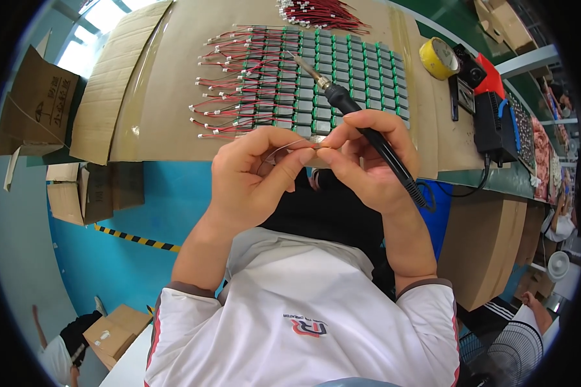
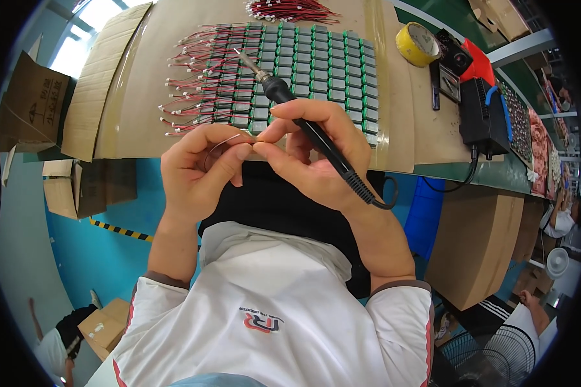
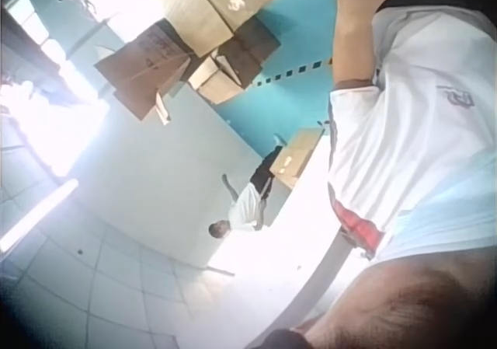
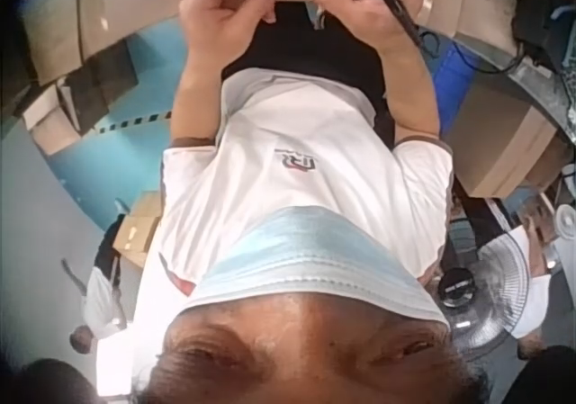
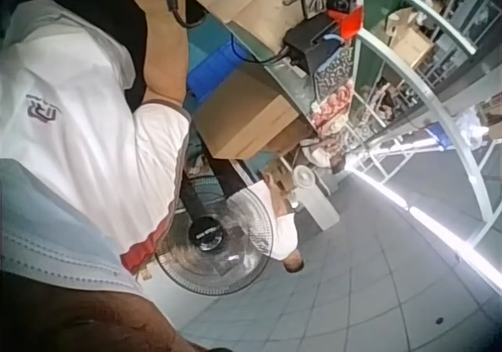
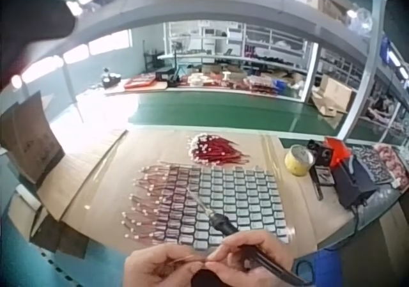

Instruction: The person solders wire leads onto electronic components arranged on the table using a soldering iron.

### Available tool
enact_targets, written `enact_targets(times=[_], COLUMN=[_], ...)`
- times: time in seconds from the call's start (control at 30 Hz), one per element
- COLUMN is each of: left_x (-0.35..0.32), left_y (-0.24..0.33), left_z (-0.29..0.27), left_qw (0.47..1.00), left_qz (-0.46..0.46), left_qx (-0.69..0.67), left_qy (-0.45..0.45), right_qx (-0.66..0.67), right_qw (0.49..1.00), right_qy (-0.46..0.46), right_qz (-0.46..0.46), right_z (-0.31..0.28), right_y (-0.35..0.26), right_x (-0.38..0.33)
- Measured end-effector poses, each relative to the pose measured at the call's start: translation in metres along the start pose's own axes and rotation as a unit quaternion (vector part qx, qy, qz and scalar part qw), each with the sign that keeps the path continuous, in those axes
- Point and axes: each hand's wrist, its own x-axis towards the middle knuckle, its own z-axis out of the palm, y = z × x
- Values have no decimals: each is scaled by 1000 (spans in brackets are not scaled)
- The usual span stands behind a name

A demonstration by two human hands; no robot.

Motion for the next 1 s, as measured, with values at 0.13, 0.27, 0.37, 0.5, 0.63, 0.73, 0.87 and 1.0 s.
enact_targets(times=[0.13,0.27,0.37,0.5,0.63,0.73,0.87,1.0], left_x=[-1,1,0,2,12,20,27,28], left_y=[-3,-3,-3,-10,-3,-9,-18,-20], left_z=[-2,-4,-8,-10,-21,-32,-38,-32], left_qw=[996,999,999,1000,972,938,888,884], left_qz=[-38,-12,-29,-4,79,134,207,203], left_qx=[-79,-39,-25,-18,211,311,405,416], left_qy=[8,-6,-6,26,63,77,65,65], right_qx=[-17,-5,-3,-71,-164,-120,-161,-209], right_qw=[1000,1000,1000,997,985,989,977,971], right_qy=[0,-6,-9,-32,-46,-53,-56,-43], right_qz=[-11,-5,5,-9,-3,-74,-127,-108], right_z=[-2,-2,-1,-7,-30,-54,-74,-76], right_y=[3,7,6,4,-6,4,6,2], right_x=[1,0,0,4,4,3,0,-7])
